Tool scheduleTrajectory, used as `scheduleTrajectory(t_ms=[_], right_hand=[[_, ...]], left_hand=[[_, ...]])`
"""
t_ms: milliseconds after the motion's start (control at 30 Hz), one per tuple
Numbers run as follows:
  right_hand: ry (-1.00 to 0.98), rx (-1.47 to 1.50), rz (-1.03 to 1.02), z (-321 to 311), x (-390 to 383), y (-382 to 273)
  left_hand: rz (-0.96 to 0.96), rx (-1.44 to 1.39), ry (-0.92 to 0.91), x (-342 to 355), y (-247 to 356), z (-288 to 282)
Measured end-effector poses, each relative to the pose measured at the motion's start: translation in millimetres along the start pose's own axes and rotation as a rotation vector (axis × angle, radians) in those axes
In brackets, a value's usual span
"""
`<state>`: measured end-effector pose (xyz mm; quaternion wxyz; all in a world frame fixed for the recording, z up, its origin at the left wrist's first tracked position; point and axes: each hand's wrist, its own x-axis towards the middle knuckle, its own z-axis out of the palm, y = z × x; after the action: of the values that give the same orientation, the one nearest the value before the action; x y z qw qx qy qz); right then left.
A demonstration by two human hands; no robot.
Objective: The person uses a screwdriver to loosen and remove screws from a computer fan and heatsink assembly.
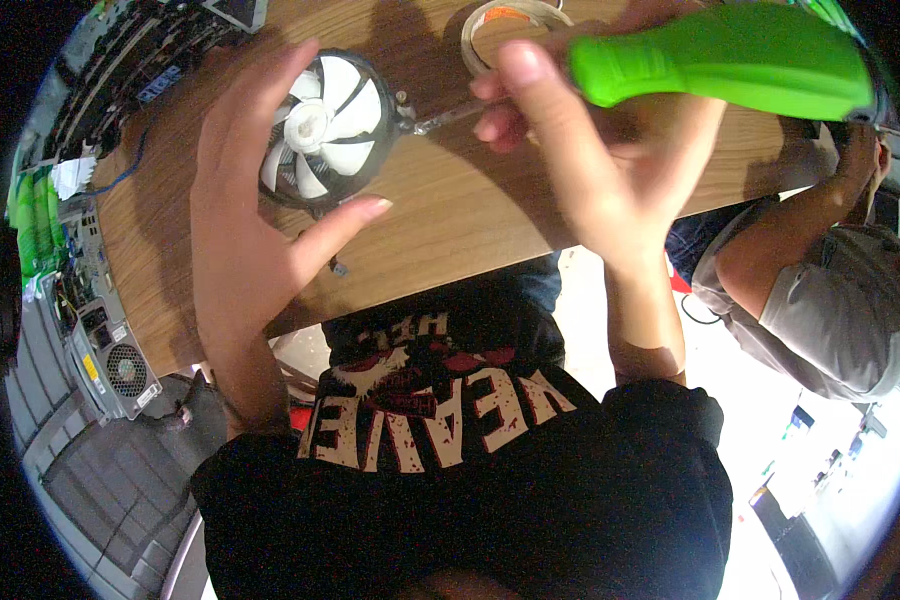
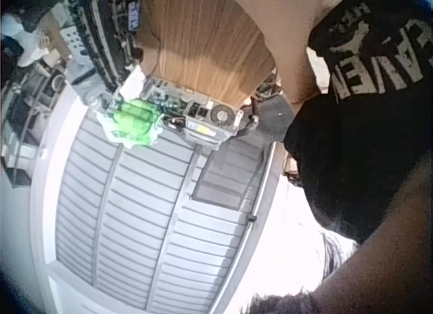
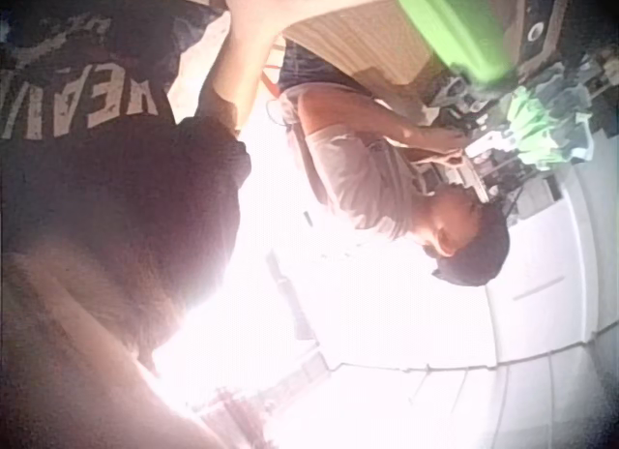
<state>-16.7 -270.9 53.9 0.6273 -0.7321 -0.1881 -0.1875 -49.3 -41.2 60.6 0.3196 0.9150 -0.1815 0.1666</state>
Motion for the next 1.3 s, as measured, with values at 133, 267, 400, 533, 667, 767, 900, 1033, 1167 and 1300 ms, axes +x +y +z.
scheduleTrajectory(t_ms=[133,267,400,533,667,767,900,1033,1167,1300], right_hand=[[-0.057,0.020,-0.006,11,7,3],[-0.113,-0.014,-0.016,14,12,6],[-0.144,-0.012,-0.042,14,15,9],[-0.165,-0.061,-0.062,14,18,12],[-0.244,0.033,-0.103,15,21,12],[-0.280,-0.012,-0.129,16,23,11],[-0.303,-0.065,-0.121,15,24,8],[-0.273,0.002,0.036,16,23,7],[-0.305,-0.070,-0.130,13,24,10],[-0.388,-0.224,-0.255,9,24,10]], left_hand=[[-0.080,0.083,-0.010,8,3,4],[-0.065,0.173,-0.067,8,2,5],[0.069,0.074,0.017,9,-10,6],[0.046,0.143,-0.017,11,-13,7],[0.109,0.104,-0.048,15,-7,2],[0.038,0.127,-0.066,15,-4,2],[-0.021,0.058,-0.013,13,-8,4],[-0.072,0.034,-0.013,9,-10,5],[-0.075,0.017,-0.011,8,-10,5],[-0.064,0.017,-0.007,5,-8,6]])
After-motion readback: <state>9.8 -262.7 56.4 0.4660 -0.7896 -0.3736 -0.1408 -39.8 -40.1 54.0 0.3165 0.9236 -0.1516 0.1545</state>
